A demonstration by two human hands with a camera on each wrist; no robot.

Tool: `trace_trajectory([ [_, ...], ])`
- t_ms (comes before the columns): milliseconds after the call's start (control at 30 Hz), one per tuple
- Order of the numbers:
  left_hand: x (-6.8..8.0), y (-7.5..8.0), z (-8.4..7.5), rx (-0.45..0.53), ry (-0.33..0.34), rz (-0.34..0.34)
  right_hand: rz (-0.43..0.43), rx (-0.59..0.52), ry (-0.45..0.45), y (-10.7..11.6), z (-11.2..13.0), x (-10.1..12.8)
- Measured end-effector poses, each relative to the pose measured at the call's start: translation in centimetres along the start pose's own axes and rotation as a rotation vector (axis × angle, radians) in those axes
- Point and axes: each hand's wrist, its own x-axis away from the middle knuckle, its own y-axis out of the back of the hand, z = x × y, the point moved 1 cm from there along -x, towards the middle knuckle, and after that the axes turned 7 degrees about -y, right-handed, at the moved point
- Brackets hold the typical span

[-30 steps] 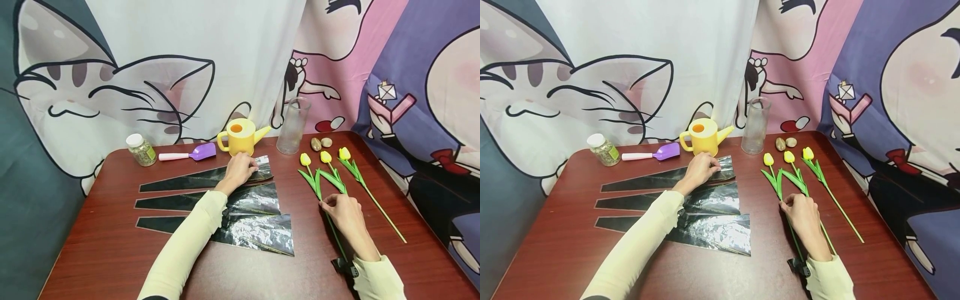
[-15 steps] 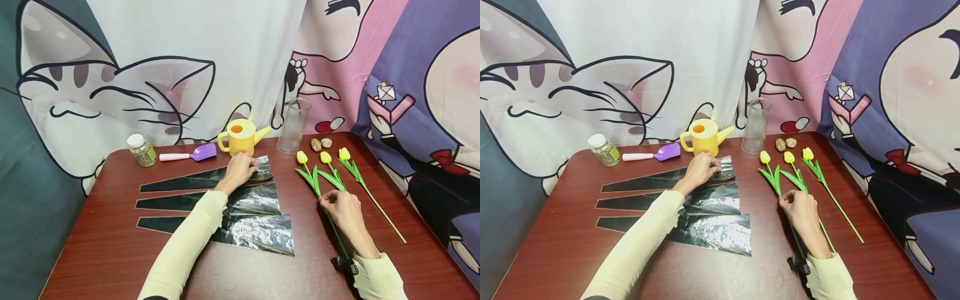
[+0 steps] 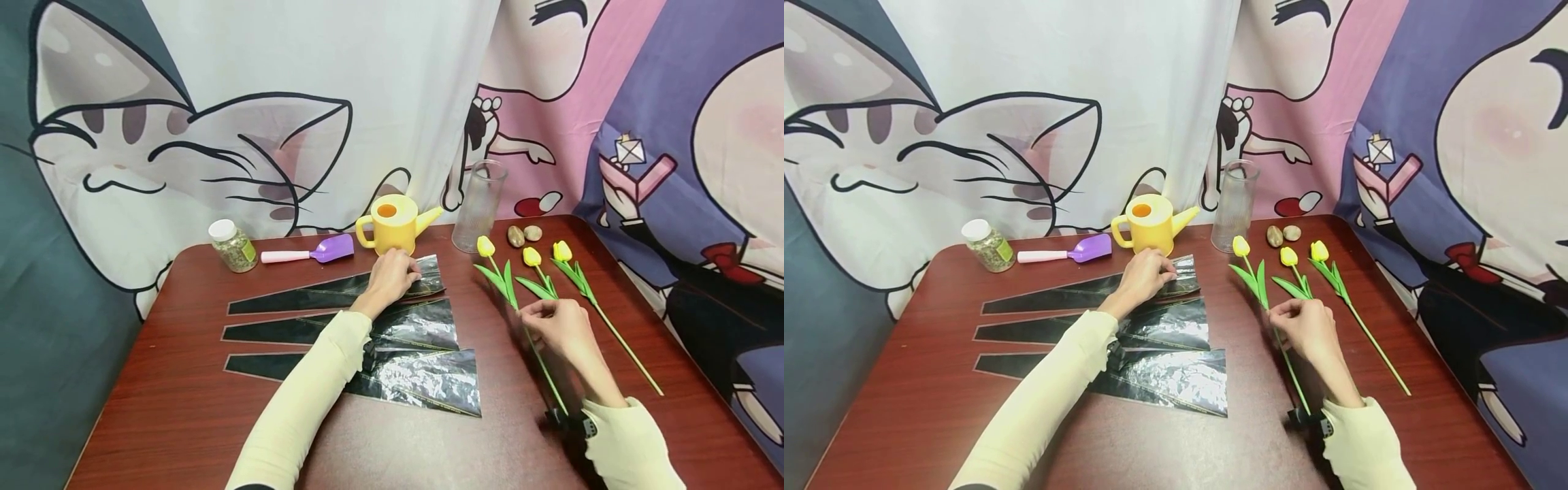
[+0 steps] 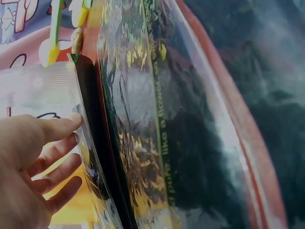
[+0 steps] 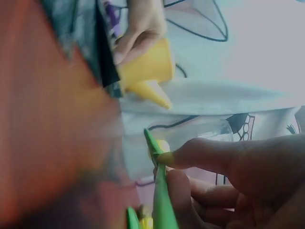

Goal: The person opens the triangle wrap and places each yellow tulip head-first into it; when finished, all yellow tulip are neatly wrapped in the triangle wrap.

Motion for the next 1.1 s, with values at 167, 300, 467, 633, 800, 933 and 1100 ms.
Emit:
trace_trajectory([
  [167,0.1,0.1,-0.1,-0.001,0.002,-0.011,0.165,-0.281,-0.084,0.3,0.4,-1.6],
  [300,0.3,0.1,-0.1,0.014,-0.003,-0.011,0.237,-0.405,-0.135,0.0,-0.1,-2.1],
  [467,0.4,0.1,0.1,-0.008,-0.002,0.009,0.24,-0.429,-0.148,-0.2,-0.7,-1.7],
  [633,0.5,0.1,0.3,-0.003,-0.003,0.005,0.28,-0.539,-0.156,0.0,-0.6,-1.4],
  [800,0.4,0.1,0.3,0.002,-0.004,-0.006,0.386,-0.786,-0.214,0.4,-0.4,-1.5],
  [933,0.4,0.3,0.1,0.003,-0.002,-0.009,0.391,-0.946,-0.294,0.7,-0.2,-2.1],
  [1100,0.4,0.4,0.1,0.006,-0.008,-0.014,0.315,-1.207,-0.416,0.8,0.0,-3.3],
])
